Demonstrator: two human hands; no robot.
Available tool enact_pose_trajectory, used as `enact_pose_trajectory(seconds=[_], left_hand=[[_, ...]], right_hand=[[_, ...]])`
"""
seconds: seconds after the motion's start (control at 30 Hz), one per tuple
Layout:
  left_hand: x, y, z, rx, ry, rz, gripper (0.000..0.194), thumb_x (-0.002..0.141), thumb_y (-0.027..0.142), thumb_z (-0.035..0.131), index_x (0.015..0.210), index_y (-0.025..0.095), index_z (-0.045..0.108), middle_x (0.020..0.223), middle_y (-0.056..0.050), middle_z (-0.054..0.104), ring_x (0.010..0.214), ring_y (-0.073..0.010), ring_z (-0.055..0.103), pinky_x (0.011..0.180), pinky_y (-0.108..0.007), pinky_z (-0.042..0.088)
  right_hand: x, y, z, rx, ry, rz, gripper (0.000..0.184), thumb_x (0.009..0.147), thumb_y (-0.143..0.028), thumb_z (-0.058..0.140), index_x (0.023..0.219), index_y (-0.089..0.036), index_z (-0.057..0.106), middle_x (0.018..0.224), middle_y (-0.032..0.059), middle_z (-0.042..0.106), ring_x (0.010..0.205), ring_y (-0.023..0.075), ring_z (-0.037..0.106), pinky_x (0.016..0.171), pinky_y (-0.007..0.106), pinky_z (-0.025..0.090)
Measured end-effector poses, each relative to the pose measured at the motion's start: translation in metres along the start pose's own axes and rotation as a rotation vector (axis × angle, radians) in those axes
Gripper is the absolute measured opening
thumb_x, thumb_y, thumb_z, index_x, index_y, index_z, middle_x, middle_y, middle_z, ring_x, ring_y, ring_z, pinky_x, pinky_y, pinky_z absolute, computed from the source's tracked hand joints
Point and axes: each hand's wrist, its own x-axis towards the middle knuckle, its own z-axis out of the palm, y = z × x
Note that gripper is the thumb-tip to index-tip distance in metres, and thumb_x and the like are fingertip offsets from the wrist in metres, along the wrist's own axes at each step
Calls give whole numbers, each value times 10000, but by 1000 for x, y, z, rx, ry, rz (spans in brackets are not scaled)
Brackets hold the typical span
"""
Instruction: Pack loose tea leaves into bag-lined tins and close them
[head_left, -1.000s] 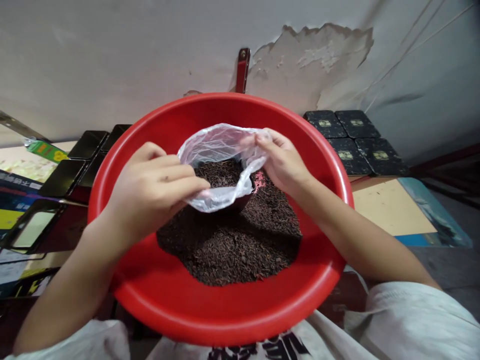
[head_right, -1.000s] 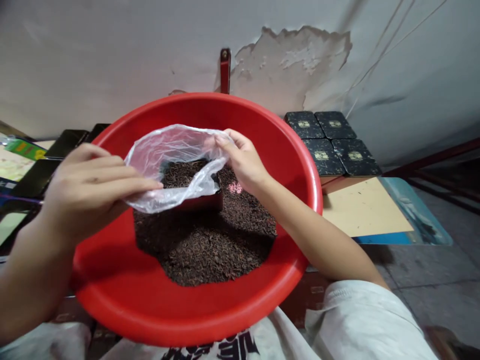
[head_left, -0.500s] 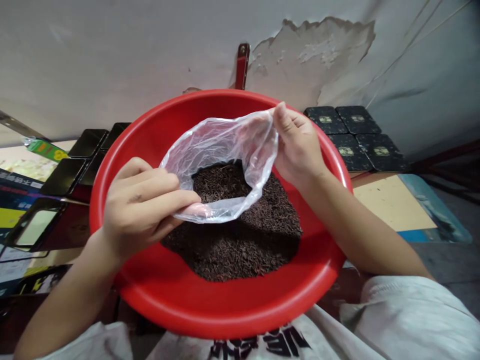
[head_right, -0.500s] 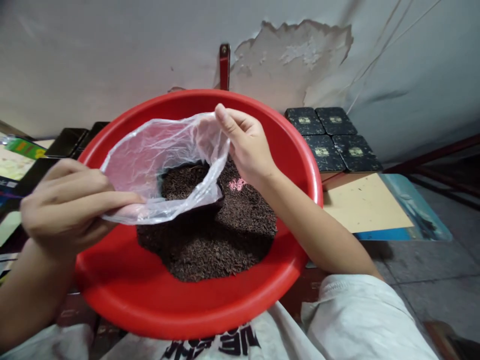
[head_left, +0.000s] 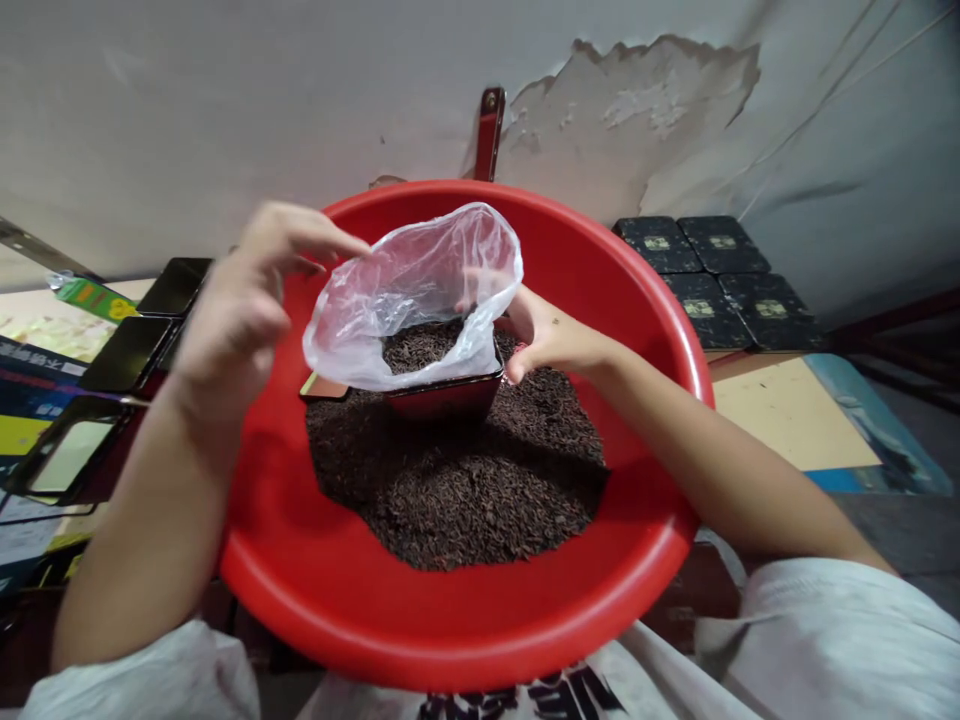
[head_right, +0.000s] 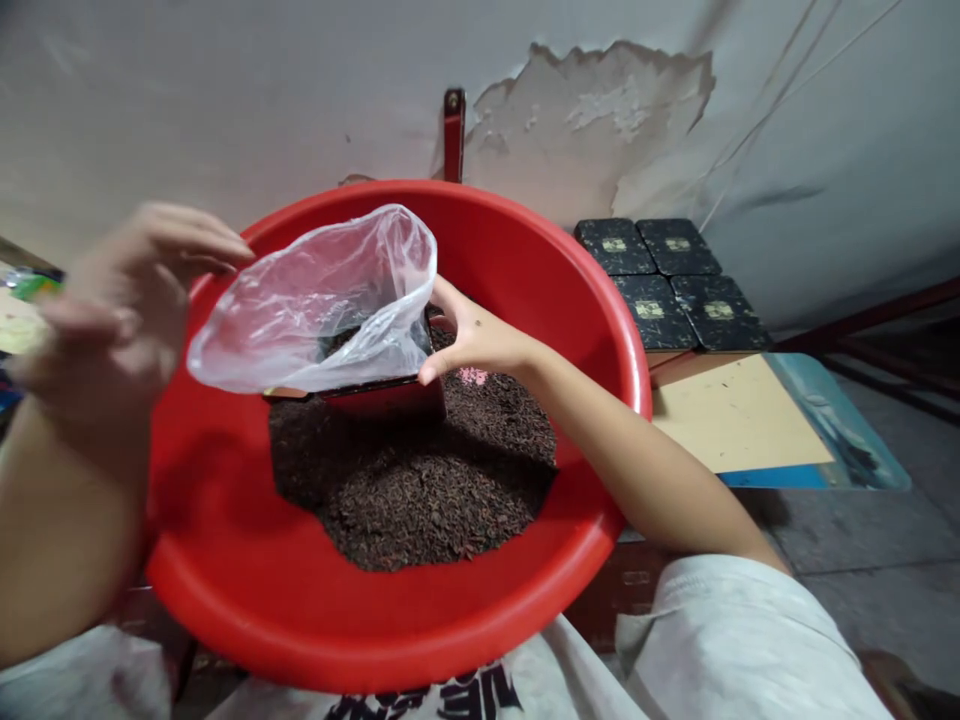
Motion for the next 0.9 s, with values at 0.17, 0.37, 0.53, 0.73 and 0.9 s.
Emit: enact_pose_trajectory(seconds=[0.17,0.37,0.53,0.73,0.9], left_hand=[[46,-4,-14,484,-364,-419,890,561,637,704,1274,142,508,1012,-22,594,949,-226,630,852,-512,467],[69,10,18,728,-381,-482,202,767,228,590,854,78,693,695,17,660,699,-170,662,794,-472,521],[61,17,29,640,-230,-423,219,763,81,512,860,107,706,742,-7,673,702,-158,623,791,-428,508],[29,0,16,72,22,-177,404,815,364,452,1145,165,572,855,-16,593,836,-172,610,805,-377,491],[-28,-37,10,86,191,-129,366,740,325,589,1094,236,561,1049,-48,626,948,-195,607,867,-342,520]], right_hand=[[-1,1,4,-184,-10,-63,1306,340,-547,875,1459,-234,277,1535,133,243,1412,332,245,1175,508,188],[-2,3,8,-317,-9,-122,1359,341,-548,873,1482,-195,224,1557,136,166,1461,334,67,1202,495,70],[1,9,11,-366,-17,-93,1315,396,-539,864,1483,-171,223,1549,149,192,1459,341,84,1205,497,43],[1,11,8,-354,-20,-107,1273,480,-555,828,1498,-177,163,1554,140,189,1462,315,89,1204,484,53],[-4,9,6,-367,-57,-117,1229,485,-534,836,1486,-192,211,1537,142,229,1435,315,207,1201,476,124]])
